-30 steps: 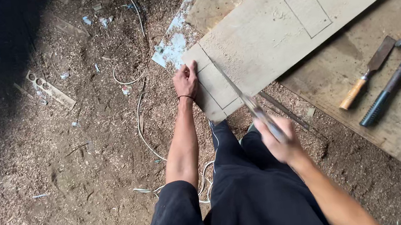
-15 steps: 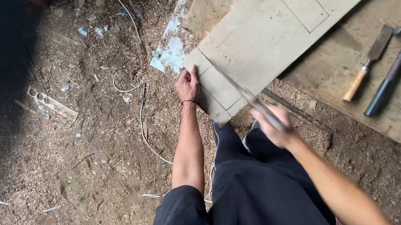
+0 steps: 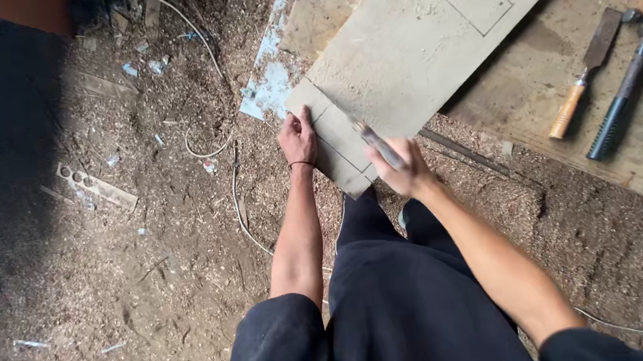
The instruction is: The person uses a chisel and hammer to score a line on a wooden board, then uses a hand saw to cut along the marked line. The person repeatedly saws back and forth to deepen the cut.
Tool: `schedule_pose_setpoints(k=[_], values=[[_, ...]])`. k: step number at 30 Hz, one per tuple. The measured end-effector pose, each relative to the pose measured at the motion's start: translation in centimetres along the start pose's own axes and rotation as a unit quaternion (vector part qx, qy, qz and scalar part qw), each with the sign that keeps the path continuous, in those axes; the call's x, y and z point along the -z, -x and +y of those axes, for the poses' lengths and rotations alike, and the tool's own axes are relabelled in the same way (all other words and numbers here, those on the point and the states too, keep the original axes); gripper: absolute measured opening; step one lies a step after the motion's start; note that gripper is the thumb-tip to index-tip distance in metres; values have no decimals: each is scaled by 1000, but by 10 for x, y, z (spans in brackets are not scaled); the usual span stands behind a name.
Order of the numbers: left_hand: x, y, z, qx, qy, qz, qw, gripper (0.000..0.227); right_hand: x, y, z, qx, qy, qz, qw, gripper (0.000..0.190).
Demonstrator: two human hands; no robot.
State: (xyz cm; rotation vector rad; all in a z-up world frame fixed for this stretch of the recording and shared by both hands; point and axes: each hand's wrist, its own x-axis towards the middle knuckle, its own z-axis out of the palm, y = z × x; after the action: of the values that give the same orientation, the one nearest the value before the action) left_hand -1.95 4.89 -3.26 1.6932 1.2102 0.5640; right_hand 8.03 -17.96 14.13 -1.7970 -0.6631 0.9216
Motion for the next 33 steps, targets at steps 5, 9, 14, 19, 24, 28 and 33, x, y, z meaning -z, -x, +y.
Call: schedule_pose_setpoints(k=[5,9,14,19,24,28,33], values=[[9,-10,7,8,-12,-12,1000,41,20,68,-9,29,40,37,998,36],[13,-9,11,38,-60,-14,997,46,23,65,-19,41,84,42,995,35],[19,-10,11,9,-3,-21,1000,41,-29,-32,-15,-11,9,10,1000,33],[14,-16,23,36,-20,-41,998,36,27,82,-24,55,53,53,996,32],[4,-36,17,-12,-51,-31,998,41,9,29,5,-54,-16,42,998,41],[14,-31,-2,-5,-36,-23,999,47,-30,-21,16,-6,60,32,998,38],[8,-33,-3,-24,-90,-17,996,53,6,89,-10,26,39,93,995,37]])
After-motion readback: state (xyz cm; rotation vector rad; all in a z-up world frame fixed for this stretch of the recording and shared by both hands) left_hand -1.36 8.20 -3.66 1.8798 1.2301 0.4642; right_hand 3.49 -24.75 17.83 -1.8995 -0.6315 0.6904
